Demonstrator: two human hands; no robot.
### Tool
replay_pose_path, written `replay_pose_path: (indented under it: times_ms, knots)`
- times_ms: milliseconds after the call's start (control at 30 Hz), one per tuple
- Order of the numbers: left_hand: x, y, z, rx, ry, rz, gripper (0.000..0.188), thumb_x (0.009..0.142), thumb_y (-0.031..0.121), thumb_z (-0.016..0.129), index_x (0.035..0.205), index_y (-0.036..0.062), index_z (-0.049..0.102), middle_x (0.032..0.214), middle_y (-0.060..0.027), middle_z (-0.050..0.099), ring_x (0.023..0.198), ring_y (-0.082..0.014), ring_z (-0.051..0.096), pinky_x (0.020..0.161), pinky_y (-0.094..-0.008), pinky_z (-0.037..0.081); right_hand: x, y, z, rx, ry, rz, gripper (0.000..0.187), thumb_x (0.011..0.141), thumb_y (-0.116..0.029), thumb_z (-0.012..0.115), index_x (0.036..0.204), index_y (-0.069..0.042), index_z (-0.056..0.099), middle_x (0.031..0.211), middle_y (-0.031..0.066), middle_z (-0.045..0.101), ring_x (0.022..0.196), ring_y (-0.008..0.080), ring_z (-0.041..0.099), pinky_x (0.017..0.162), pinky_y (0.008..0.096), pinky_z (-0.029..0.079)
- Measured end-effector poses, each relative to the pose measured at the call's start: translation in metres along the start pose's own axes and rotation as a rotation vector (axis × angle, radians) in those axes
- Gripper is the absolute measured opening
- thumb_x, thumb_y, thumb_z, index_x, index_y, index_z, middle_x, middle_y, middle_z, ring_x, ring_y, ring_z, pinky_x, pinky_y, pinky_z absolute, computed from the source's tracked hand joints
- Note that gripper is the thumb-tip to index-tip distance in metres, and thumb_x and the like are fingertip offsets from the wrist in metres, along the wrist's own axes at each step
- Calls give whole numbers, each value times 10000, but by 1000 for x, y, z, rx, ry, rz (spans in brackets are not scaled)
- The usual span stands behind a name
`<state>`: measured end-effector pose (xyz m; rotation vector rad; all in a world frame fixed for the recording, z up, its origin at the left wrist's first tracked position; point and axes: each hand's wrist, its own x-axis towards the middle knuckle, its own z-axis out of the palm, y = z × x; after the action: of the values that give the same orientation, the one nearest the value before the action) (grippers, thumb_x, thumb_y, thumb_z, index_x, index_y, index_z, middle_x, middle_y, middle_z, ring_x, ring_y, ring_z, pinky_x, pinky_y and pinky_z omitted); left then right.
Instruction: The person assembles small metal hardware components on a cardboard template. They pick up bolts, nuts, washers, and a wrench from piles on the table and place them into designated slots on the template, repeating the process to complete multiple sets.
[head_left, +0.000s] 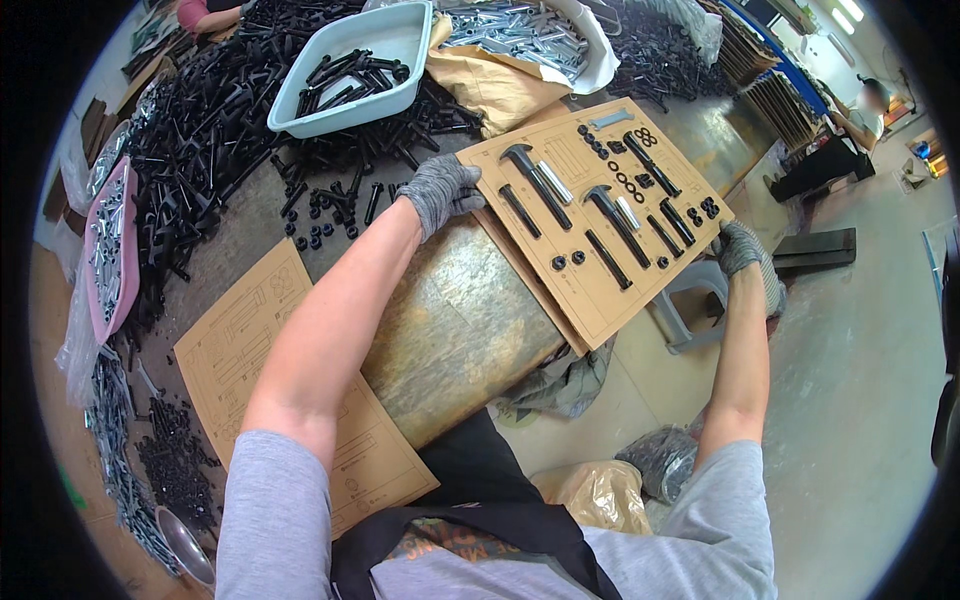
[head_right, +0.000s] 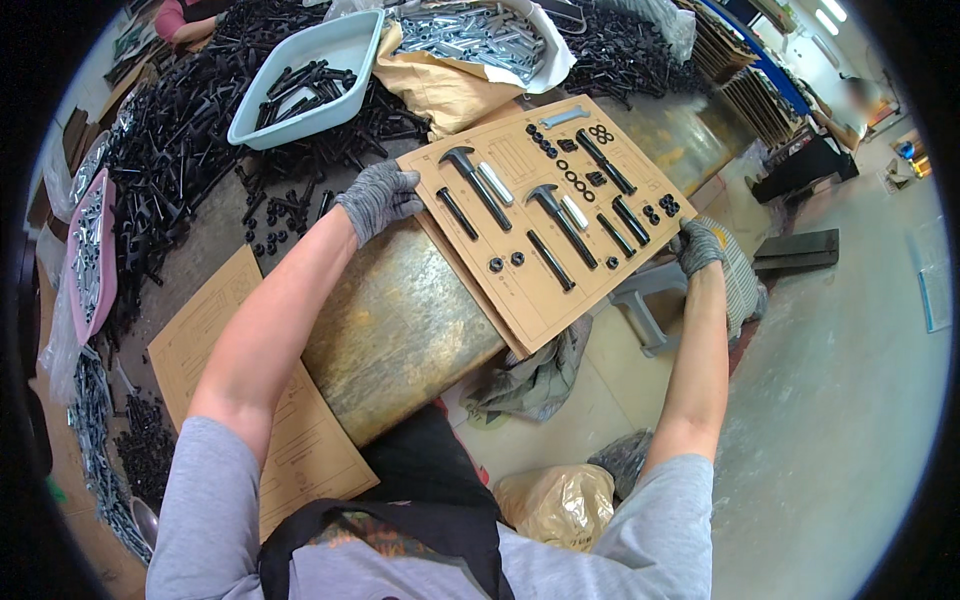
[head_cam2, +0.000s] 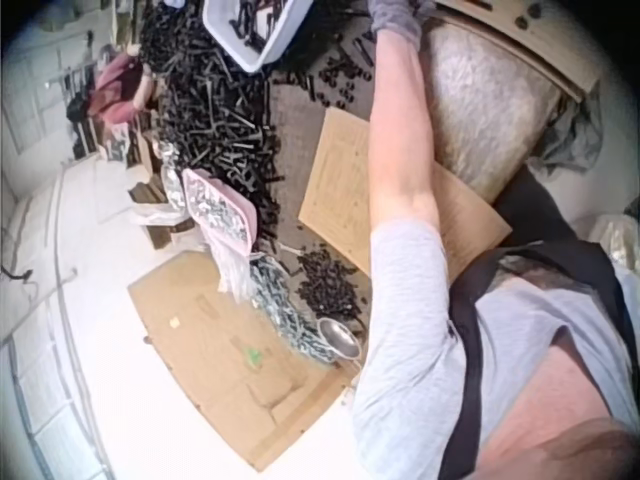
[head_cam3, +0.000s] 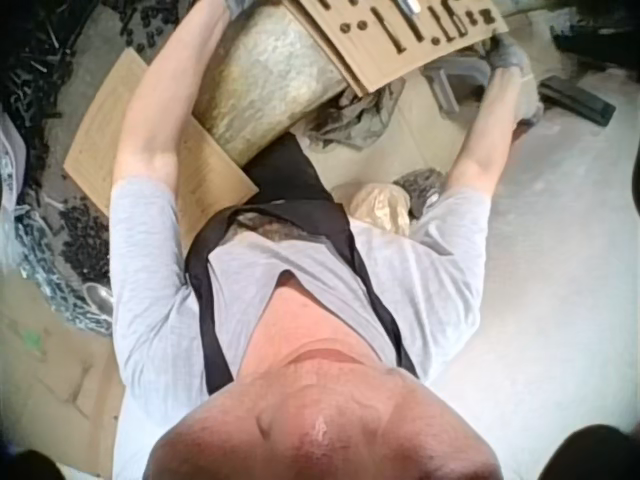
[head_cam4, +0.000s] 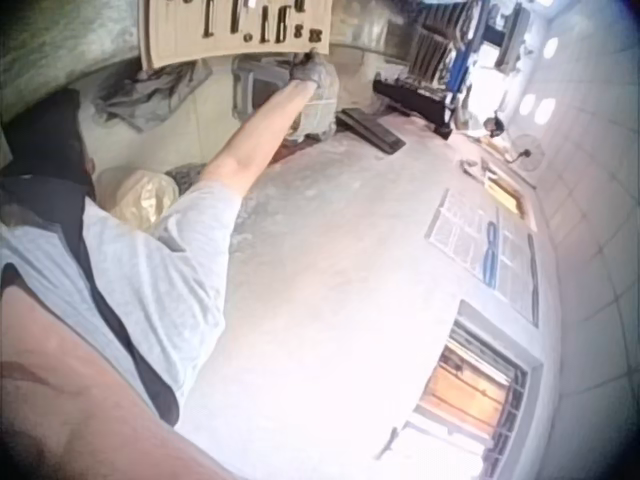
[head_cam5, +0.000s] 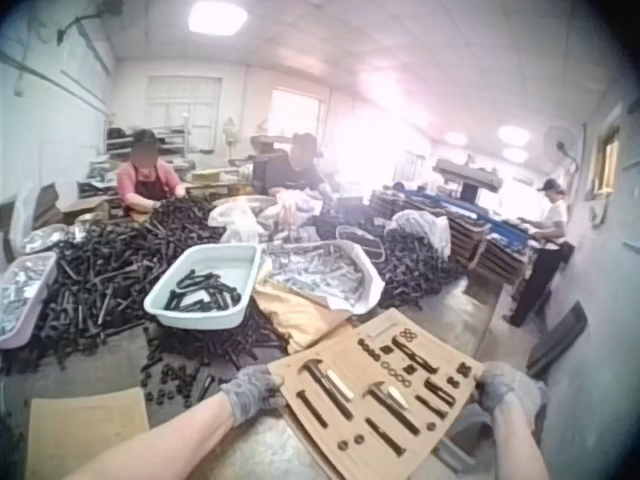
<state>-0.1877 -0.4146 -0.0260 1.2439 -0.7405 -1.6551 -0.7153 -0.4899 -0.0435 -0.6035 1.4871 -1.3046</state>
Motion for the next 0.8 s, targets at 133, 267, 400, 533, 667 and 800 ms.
replay_pose_path:
  times_ms: [133, 267, 400, 533, 667, 800]
  knots:
    - [10, -8, 0, -25, 3, 8, 225, 890, 98, 576, 1114, 83, 594, 914, -49, 661, 736, -154, 639, 621, -255, 569, 27, 11, -31, -77, -128, -49, 130, 892, -127, 569, 1016, -92, 589, 880, 50, 649, 743, 182, 623, 566, 288, 522]
    - [11, -27, -16, -84, 77, 78, 169, 875, 89, 592, 1032, 28, 608, 839, -80, 647, 656, -193, 638, 535, -307, 586, 26, 22, -8, 31, -158, -1, 223, 854, -87, 553, 1075, -100, 579, 962, 54, 659, 827, 212, 638, 610, 320, 536]
    - [-23, -8, -6, -59, 110, 28, 285, 905, 61, 558, 1179, -13, 535, 838, -129, 641, 648, -207, 650, 524, -314, 584, 18, 1, -27, -377, 10, 14, 210, 917, -223, 564, 1009, -46, 629, 828, 95, 668, 628, 199, 631, 498, 324, 519]
    - [-79, 0, -22, 83, 97, 46, 298, 913, 81, 540, 1201, 4, 545, 871, -143, 657, 690, -198, 649, 591, -315, 576, -22, -35, 10, -1190, 217, -403, 266, 914, -264, 573, 875, -12, 648, 569, 94, 585, 458, 190, 549, 431, 317, 430]
    - [-130, -4, -66, 928, 187, 385, 249, 884, 166, 561, 1099, 75, 648, 910, -126, 687, 769, -214, 658, 741, -343, 542, -153, -13, 199, -865, -278, -770, 229, 867, -187, 629, 980, 7, 673, 745, 64, 647, 668, 133, 579, 624, 306, 483]
    - [-129, 4, -100, 1044, 559, 411, 257, 853, 202, 571, 1073, 115, 672, 1020, -134, 677, 956, -294, 640, 872, -364, 489, -235, 47, 323, -1027, -786, -975, 152, 854, -111, 637, 982, -53, 695, 872, 91, 705, 729, 191, 651, 693, 310, 520]
